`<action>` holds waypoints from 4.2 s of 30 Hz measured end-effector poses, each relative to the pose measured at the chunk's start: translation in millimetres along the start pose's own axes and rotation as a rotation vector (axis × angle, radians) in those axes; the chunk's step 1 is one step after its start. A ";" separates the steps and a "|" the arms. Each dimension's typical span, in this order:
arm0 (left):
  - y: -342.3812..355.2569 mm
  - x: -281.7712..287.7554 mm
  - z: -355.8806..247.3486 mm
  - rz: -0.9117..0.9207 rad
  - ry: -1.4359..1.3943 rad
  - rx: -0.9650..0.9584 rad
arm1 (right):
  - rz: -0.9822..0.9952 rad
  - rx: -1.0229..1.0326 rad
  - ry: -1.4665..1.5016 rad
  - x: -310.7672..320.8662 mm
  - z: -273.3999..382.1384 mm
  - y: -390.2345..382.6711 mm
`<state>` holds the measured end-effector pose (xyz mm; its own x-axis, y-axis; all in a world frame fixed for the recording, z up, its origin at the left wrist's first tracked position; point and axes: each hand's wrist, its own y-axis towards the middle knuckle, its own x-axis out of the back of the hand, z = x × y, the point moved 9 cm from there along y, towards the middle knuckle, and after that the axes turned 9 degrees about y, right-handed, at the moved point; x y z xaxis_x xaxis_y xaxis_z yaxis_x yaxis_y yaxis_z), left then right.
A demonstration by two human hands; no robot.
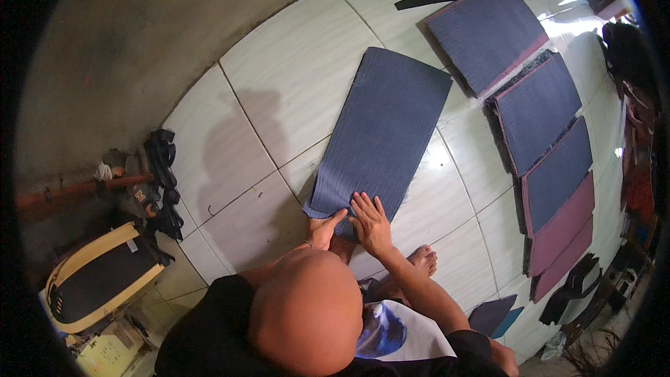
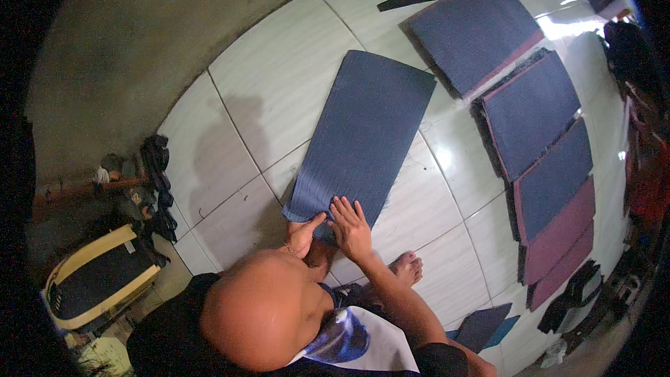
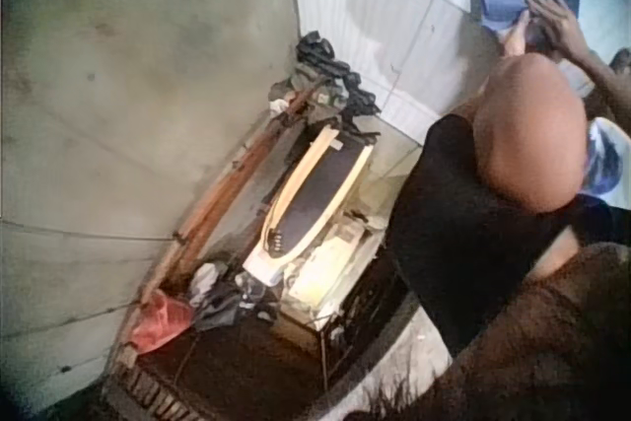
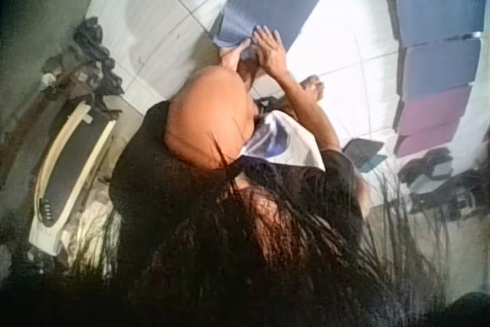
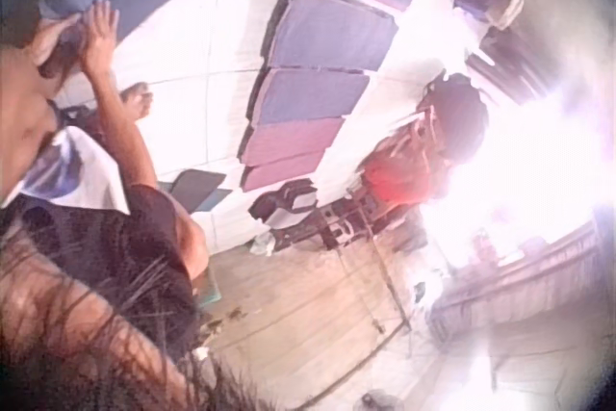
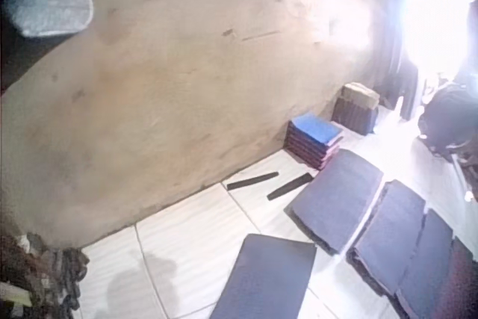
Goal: The person organizes rectangular fabric or foam panels on the floor by picking them up from stacks, aligning them side-by-side, and layering them one on top of another.
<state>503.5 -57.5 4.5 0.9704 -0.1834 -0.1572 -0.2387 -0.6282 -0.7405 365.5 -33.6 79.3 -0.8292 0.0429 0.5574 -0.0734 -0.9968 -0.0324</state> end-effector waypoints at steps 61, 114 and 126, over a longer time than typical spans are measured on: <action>42.8 70.9 42.0 0.054 0.052 0.236 | -0.757 -1.129 -0.536 497.3 -255.8 -364.0; 25.6 -4.1 8.6 -0.061 0.391 0.297 | -0.985 -0.782 -0.485 673.2 -204.3 -669.5; 23.3 -14.3 -8.9 -0.135 0.439 0.305 | -1.066 -1.398 -0.297 492.5 -346.1 -637.9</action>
<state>483.7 -76.3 -4.7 0.8697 -0.4551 0.1912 -0.0279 -0.4320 -0.9014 -187.9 646.8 87.3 -0.0063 0.3983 0.9172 -0.9607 0.2522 -0.1161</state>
